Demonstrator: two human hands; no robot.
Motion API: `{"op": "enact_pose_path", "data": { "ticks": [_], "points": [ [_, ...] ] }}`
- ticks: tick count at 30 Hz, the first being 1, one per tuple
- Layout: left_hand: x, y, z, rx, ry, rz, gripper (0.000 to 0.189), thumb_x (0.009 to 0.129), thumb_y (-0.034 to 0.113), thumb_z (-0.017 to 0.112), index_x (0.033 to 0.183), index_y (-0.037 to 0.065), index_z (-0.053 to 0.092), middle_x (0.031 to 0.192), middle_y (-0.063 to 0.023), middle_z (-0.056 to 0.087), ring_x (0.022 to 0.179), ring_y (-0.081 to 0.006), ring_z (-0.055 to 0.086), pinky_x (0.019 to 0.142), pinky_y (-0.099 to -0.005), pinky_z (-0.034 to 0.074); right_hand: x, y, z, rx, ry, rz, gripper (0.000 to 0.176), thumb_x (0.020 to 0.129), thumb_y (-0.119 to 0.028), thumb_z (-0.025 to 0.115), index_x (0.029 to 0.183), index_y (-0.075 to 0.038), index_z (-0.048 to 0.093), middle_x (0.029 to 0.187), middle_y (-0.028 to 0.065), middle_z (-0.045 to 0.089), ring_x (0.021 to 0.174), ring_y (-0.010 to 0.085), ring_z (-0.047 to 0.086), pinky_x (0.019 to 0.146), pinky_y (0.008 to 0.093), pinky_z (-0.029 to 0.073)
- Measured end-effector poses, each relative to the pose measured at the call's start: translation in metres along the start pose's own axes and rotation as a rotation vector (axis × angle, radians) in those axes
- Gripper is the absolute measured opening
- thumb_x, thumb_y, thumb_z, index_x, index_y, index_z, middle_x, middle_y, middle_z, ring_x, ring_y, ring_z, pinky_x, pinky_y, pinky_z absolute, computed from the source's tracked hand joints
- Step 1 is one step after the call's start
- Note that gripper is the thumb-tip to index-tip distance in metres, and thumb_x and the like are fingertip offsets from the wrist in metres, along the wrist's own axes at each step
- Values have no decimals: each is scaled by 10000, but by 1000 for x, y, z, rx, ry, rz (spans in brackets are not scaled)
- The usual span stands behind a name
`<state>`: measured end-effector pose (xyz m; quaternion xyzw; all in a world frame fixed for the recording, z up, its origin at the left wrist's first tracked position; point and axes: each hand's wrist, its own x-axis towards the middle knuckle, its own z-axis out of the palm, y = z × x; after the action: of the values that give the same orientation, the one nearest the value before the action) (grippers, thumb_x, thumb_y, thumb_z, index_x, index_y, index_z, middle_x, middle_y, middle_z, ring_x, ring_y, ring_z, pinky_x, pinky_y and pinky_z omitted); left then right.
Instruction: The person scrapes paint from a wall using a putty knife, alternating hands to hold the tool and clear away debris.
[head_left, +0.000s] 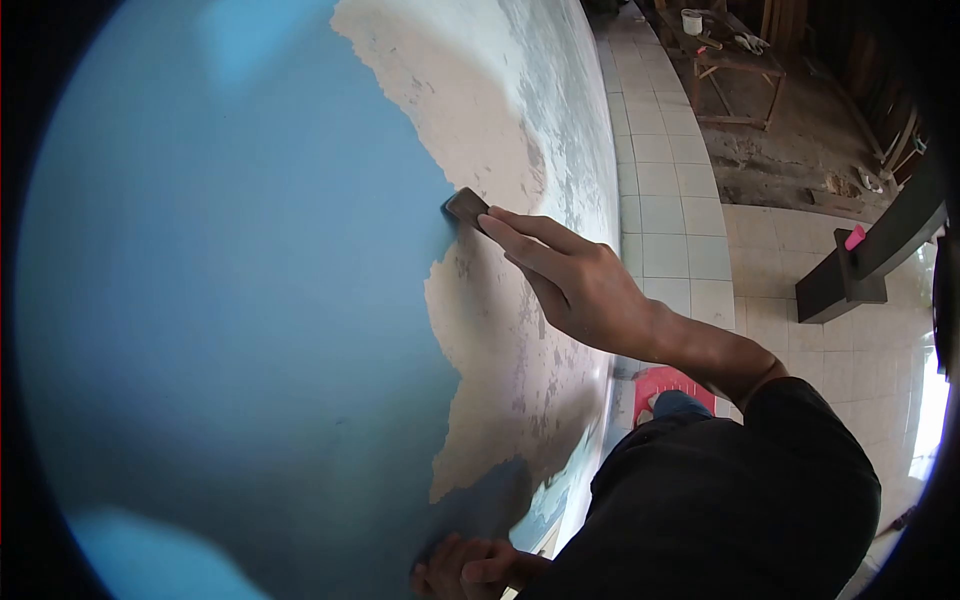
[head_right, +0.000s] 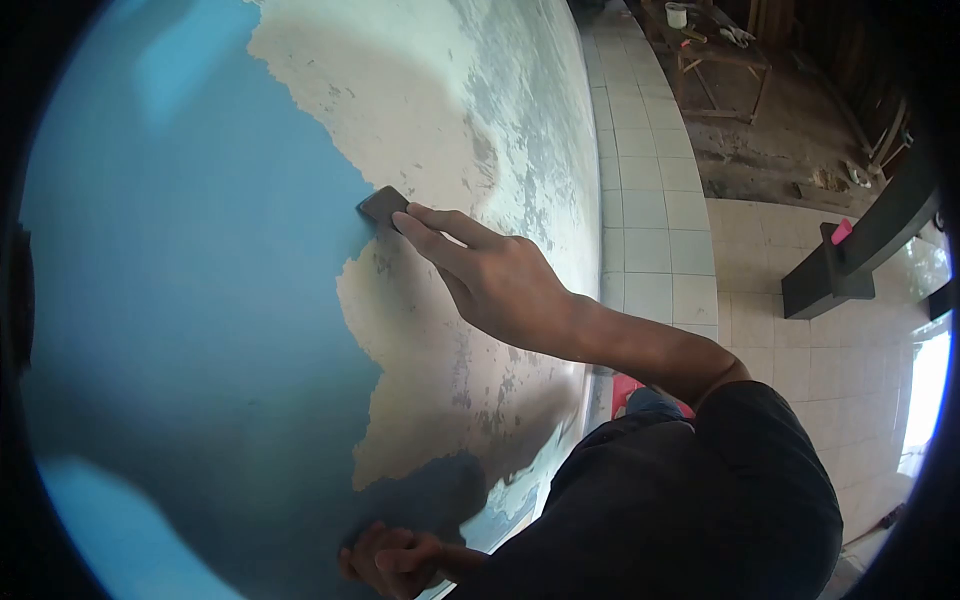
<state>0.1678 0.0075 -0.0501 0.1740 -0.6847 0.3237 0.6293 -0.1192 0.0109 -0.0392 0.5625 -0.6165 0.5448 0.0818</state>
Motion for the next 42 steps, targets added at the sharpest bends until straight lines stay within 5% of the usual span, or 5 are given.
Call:
{"op": "enact_pose_path", "data": {
  "ticks": [4, 11, 12, 20, 42],
  "points": [
    [1, 3, 5, 2, 6, -28, 527, 1028, 235, 471, 503, 214, 431, 420, 39, 440, 399, -137, 434, 719, -329, 402, -8, 2, 0, -40, -17, -93, 540, 891, 5, 605, 1414, -70, 495, 1305, 156, 607, 801, 318, 725, 625, 362, 628],
    [-3, 1, 1, 56, 12, -6, 548, 1030, 240, 476, 484, 205, 438, 422, 29, 455, 397, -148, 416, 712, -345, 405, -16, -5, -3, 19, -98, 26, 484, 925, 48, 571, 1392, -77, 546, 1331, 166, 602, 1029, 338, 697, 828, 382, 621],
    [-3, 1, 3, 34, 29, -22, 548, 1027, 233, 475, 481, 204, 438, 422, 29, 455, 397, -149, 410, 714, -347, 404, -12, 5, 2, -33, -6, -107, 549, 892, 1, 599, 1425, -79, 496, 1352, 170, 580, 799, 322, 722, 612, 356, 623],
    [-5, -1, 1, 26, -7, -17, 522, 998, 169, 460, 477, 201, 433, 424, 30, 462, 395, -150, 383, 713, -350, 394, -28, -11, 5, -44, -76, -130, 667, 816, 45, 633, 1450, -74, 464, 1402, 156, 527, 749, 271, 722, 539, 318, 600],
    [-13, 14, -10, 239, -151, -203, 561, 1004, 171, 346, 450, 152, 430, 465, -6, 483, 506, -196, 576, 845, -429, 464, -28, -32, 0, 105, -96, -5, 588, 853, 131, 581, 1400, -83, 542, 1343, 165, 566, 902, 300, 727, 715, 346, 635]
  ]
}}
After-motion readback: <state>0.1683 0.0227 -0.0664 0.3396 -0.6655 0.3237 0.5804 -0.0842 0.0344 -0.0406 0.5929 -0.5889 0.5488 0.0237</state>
